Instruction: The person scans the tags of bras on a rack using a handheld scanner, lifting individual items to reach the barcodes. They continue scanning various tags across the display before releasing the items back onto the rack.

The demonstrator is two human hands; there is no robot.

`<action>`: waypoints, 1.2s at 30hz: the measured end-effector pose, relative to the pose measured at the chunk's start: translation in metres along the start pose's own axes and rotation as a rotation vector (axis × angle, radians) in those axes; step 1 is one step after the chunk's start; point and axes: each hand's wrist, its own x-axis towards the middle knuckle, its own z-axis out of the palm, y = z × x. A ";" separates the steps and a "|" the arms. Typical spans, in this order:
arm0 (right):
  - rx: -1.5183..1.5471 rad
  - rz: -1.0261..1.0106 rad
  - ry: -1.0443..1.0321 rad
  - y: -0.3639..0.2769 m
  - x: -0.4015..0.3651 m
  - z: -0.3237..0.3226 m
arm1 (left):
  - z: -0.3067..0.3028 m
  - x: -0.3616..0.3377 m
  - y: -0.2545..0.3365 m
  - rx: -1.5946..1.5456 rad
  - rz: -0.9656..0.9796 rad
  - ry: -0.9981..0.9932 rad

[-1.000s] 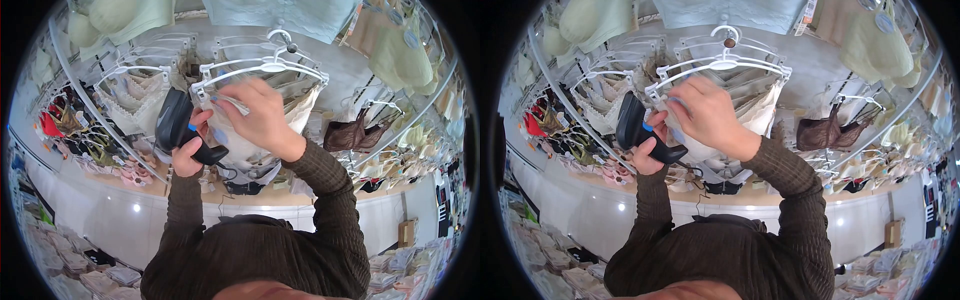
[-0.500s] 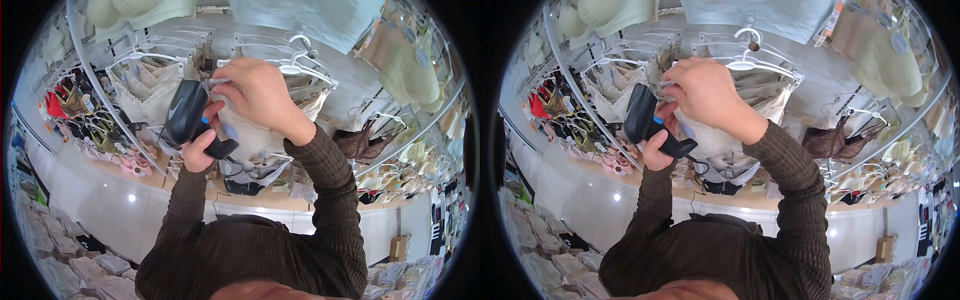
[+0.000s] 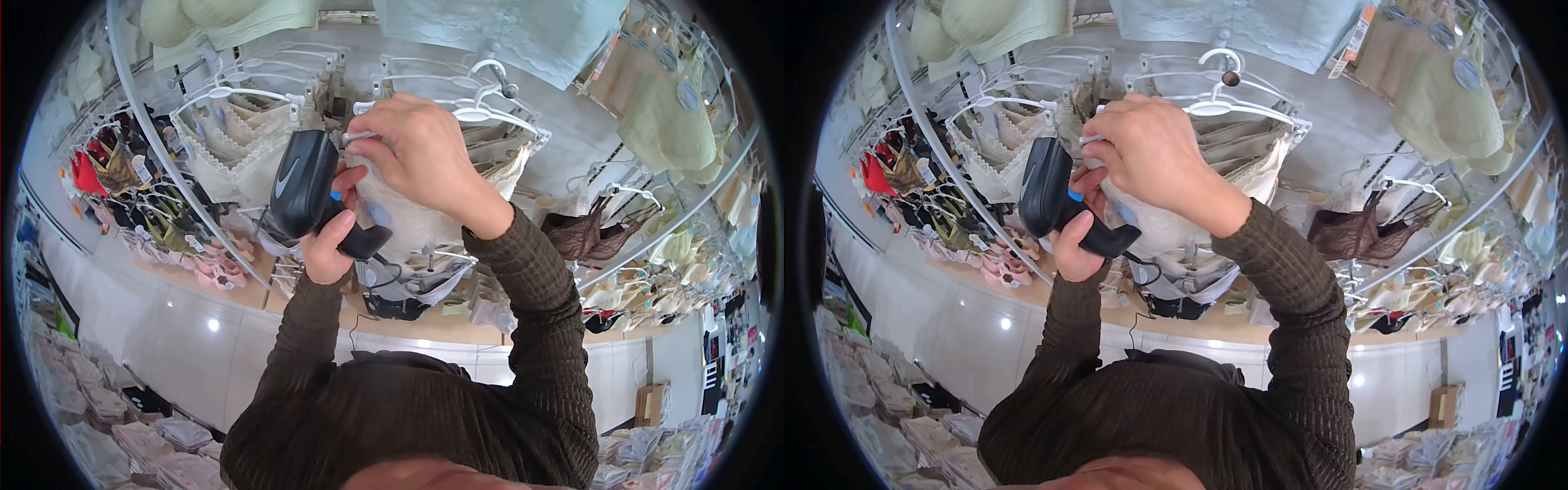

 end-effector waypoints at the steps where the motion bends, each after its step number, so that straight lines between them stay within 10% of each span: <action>1: -0.003 -0.003 -0.004 0.001 -0.001 0.001 | -0.001 0.001 0.000 -0.002 -0.001 -0.004; 15: -0.267 -0.197 0.355 0.007 -0.066 -0.046 | -0.018 0.000 -0.003 0.059 -0.007 -0.096; 20: -0.473 0.146 0.447 0.050 -0.092 -0.084 | -0.026 0.000 -0.002 0.119 -0.009 -0.126; 36: -0.481 0.283 0.286 0.061 -0.115 -0.108 | -0.061 -0.031 -0.021 0.283 -0.139 0.164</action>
